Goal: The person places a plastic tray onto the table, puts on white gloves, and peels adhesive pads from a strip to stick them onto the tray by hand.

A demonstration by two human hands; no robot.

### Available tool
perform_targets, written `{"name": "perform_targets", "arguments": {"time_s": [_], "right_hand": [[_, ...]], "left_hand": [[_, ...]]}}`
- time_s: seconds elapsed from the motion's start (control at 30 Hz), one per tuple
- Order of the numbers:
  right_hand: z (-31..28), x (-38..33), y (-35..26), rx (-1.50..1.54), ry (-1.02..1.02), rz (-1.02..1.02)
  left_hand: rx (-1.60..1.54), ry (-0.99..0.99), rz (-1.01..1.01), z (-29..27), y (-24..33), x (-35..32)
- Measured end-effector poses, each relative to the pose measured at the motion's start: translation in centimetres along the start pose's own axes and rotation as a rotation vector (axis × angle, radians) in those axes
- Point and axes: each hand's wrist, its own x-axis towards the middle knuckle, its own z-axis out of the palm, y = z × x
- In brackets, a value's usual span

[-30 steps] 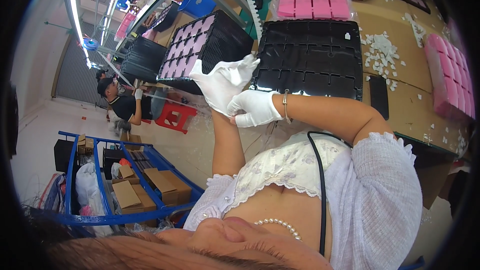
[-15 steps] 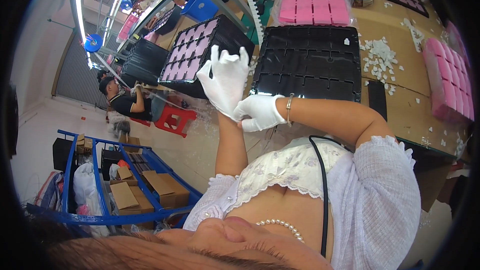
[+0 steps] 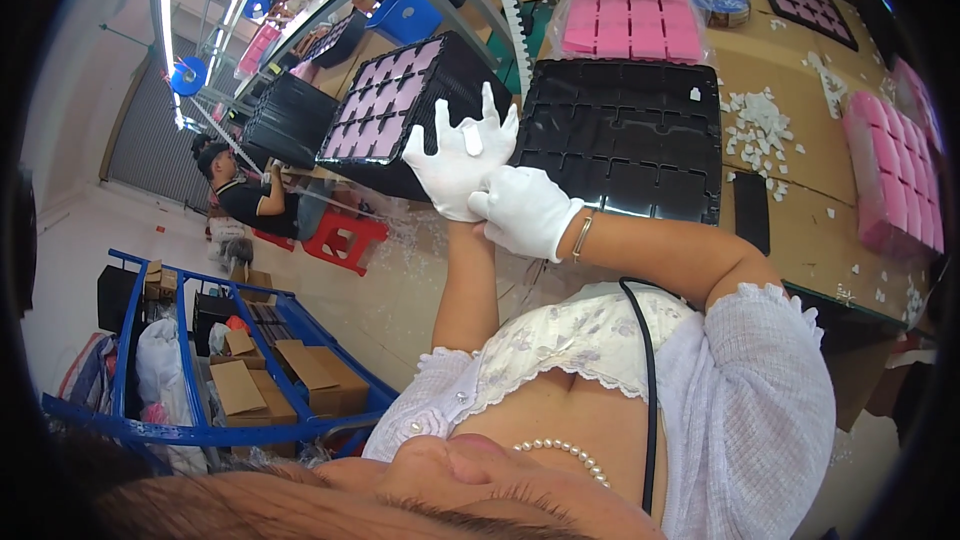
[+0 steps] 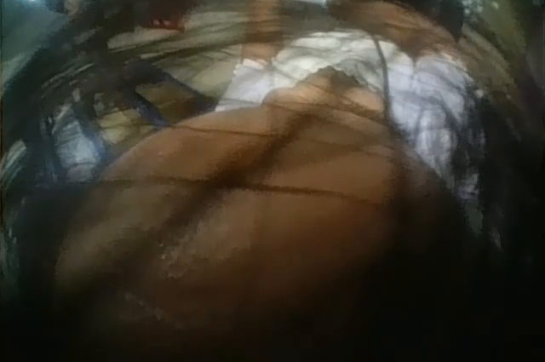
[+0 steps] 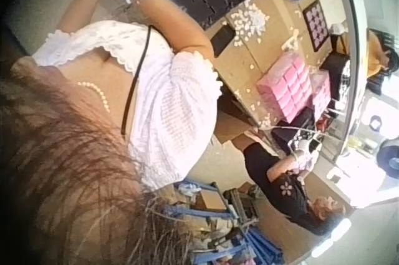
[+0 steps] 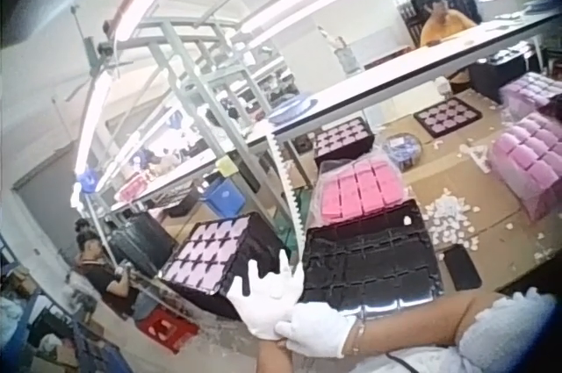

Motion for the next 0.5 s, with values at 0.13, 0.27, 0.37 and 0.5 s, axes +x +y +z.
{"name": "perform_targets", "arguments": {"time_s": [0.13,0.27,0.37,0.5], "right_hand": [[0.5,0.6,1.0,-0.022,0.042,-0.033],[0.7,0.4,0.8,0.116,-0.013,0.018],[-0.1,0.8,2.9,0.292,0.191,0.069],[-2.2,4.3,6.1,0.304,0.408,0.325]], "left_hand": [[0.067,-0.207,-0.075,-0.8,0.5,0.0],[0.096,-0.060,-0.029,0.4,0.3,-0.3],[0.110,-0.189,-0.096,-0.6,1.0,-0.5],[0.106,-0.227,-0.189,0.0,1.0,-2.4]]}}
